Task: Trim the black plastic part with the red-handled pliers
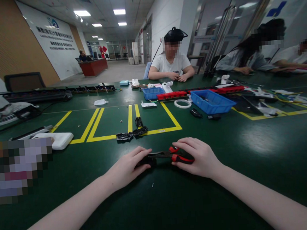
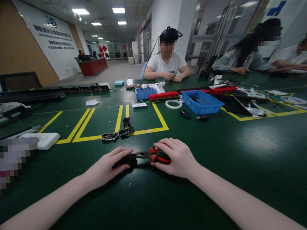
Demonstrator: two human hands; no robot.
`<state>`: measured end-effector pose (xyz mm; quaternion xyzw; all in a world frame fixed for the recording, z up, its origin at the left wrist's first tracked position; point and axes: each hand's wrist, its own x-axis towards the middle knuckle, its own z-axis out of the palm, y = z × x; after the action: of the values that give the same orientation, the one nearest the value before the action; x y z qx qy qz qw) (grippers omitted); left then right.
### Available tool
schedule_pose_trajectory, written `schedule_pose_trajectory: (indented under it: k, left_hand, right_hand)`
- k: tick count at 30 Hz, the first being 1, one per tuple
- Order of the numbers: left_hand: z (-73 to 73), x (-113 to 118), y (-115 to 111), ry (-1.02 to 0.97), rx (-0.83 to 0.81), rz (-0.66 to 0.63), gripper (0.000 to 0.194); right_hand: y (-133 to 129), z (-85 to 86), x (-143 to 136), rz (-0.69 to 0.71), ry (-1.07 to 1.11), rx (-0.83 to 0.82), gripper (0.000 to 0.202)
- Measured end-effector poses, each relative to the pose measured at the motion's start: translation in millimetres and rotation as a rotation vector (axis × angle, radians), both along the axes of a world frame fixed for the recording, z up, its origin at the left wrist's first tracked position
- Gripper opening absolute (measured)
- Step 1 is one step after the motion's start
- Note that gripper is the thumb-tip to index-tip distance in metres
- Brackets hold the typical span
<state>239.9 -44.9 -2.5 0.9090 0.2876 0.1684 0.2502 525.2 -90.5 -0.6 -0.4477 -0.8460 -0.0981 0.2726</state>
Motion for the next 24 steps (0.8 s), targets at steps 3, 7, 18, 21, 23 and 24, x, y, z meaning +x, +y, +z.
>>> schedule_pose_trajectory:
  k: [3, 7, 18, 21, 23, 24]
  left_hand:
    - [1.2, -0.3, -0.2, 0.012, -0.024, 0.011, 0.050]
    - [3.7, 0.1, -1.0, 0.006, -0.045, 0.014, 0.049]
    - [-8.3, 0.0, 5.3, -0.036, -0.045, 0.025, 0.045]
    - [-3.4, 0.5, 2.8, -0.038, -0.056, 0.046, 0.044]
    - [-1.8, 1.1, 2.2, -0.036, -0.054, 0.067, 0.044]
    - [-1.8, 1.3, 2.3, -0.032, -0.046, 0.079, 0.044]
  right_hand:
    - [0.5, -1.2, 1.1, 0.004, 0.011, -0.011, 0.045]
    - [0.7, -2.3, 1.5, 0.012, 0.024, -0.012, 0.045]
    - [0.4, -3.7, 1.0, 0.039, 0.044, -0.061, 0.043]
    - [-0.3, -2.9, -0.2, 0.043, 0.054, -0.083, 0.041]
    - [-0.8, -2.2, -1.0, 0.041, 0.053, -0.091, 0.041]
    - [-1.0, -1.9, -1.4, 0.040, 0.050, -0.095, 0.041]
